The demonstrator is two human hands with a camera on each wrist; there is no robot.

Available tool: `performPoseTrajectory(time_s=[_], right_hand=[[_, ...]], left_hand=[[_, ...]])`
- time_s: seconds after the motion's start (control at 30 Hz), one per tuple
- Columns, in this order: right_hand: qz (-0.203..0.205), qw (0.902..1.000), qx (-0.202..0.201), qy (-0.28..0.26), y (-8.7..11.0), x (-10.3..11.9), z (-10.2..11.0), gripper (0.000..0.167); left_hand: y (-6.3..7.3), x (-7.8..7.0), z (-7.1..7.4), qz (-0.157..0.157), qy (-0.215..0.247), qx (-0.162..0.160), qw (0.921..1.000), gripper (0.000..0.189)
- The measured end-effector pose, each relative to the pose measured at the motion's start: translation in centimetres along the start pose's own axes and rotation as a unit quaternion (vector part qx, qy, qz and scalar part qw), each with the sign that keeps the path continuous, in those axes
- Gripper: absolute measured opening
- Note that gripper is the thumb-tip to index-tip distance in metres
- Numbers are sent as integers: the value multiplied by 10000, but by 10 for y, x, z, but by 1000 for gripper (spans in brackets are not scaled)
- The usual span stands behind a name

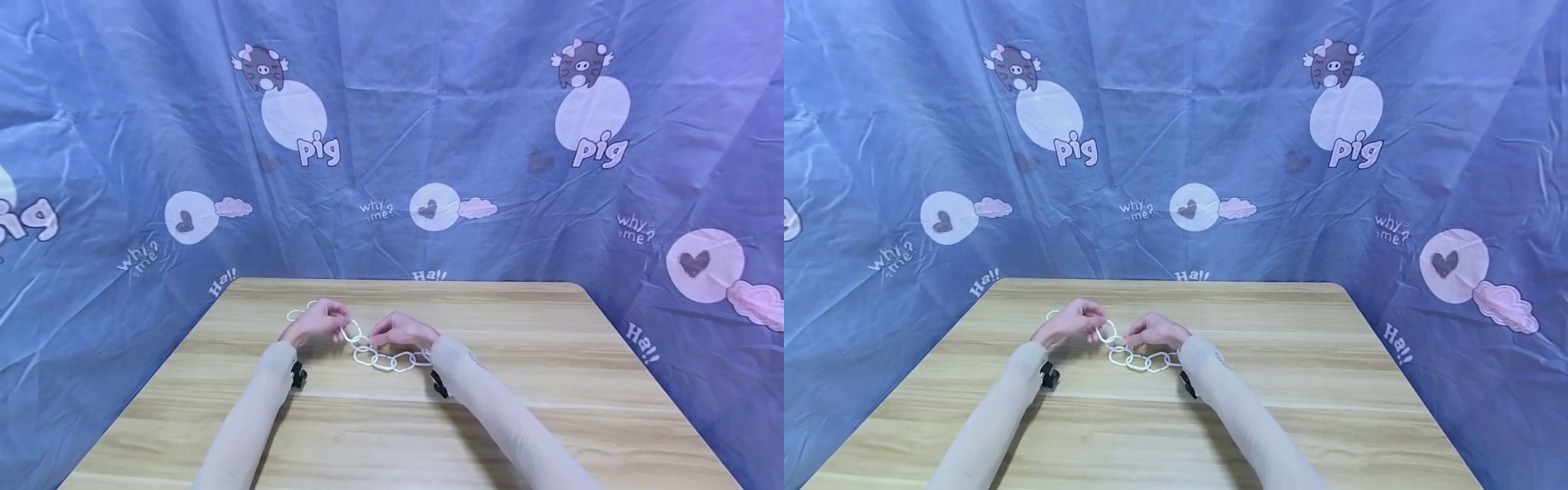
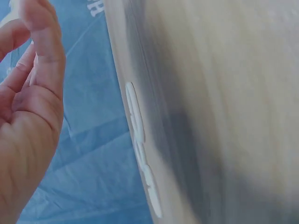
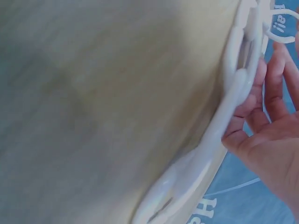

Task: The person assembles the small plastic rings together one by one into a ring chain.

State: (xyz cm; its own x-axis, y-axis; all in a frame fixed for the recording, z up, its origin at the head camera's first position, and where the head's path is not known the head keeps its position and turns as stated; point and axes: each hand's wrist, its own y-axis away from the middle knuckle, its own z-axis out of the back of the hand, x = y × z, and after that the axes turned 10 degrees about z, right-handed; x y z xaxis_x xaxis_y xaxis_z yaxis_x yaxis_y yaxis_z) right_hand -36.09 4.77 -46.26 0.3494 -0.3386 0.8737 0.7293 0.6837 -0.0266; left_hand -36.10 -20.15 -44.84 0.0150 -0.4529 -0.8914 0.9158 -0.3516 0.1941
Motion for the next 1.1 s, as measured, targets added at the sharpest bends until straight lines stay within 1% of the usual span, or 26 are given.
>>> performPoseTrajectory(time_s=[0.13, 0.27, 0.37, 0.57, 0.77, 0.97, 1.1], right_hand=[[78, 9999, -61, 41, -7, 6, -8, 23], [126, 9999, -104, 44, -14, 12, -16, 21], [169, 9997, -180, -48, -18, 15, -21, 19], [111, 9990, -374, -211, -23, 16, -27, 16], [95, 9983, -544, -202, -24, 17, -30, 15], [211, 9978, -597, -218, -28, 20, -37, 17], [203, 9978, -631, -99, -29, 21, -41, 17]], left_hand=[[1, 7, 6, 49, 321, 97, 9994, 25], [3, 8, 11, 189, 498, 266, 9982, 26], [5, 7, 13, 251, 593, 405, 9971, 28], [8, 11, 19, 197, 564, 620, 9963, 31], [13, 13, 25, 138, 445, 588, 9972, 35], [17, 17, 33, 244, 603, 524, 9965, 40], [19, 20, 36, 253, 563, 610, 9962, 45]])
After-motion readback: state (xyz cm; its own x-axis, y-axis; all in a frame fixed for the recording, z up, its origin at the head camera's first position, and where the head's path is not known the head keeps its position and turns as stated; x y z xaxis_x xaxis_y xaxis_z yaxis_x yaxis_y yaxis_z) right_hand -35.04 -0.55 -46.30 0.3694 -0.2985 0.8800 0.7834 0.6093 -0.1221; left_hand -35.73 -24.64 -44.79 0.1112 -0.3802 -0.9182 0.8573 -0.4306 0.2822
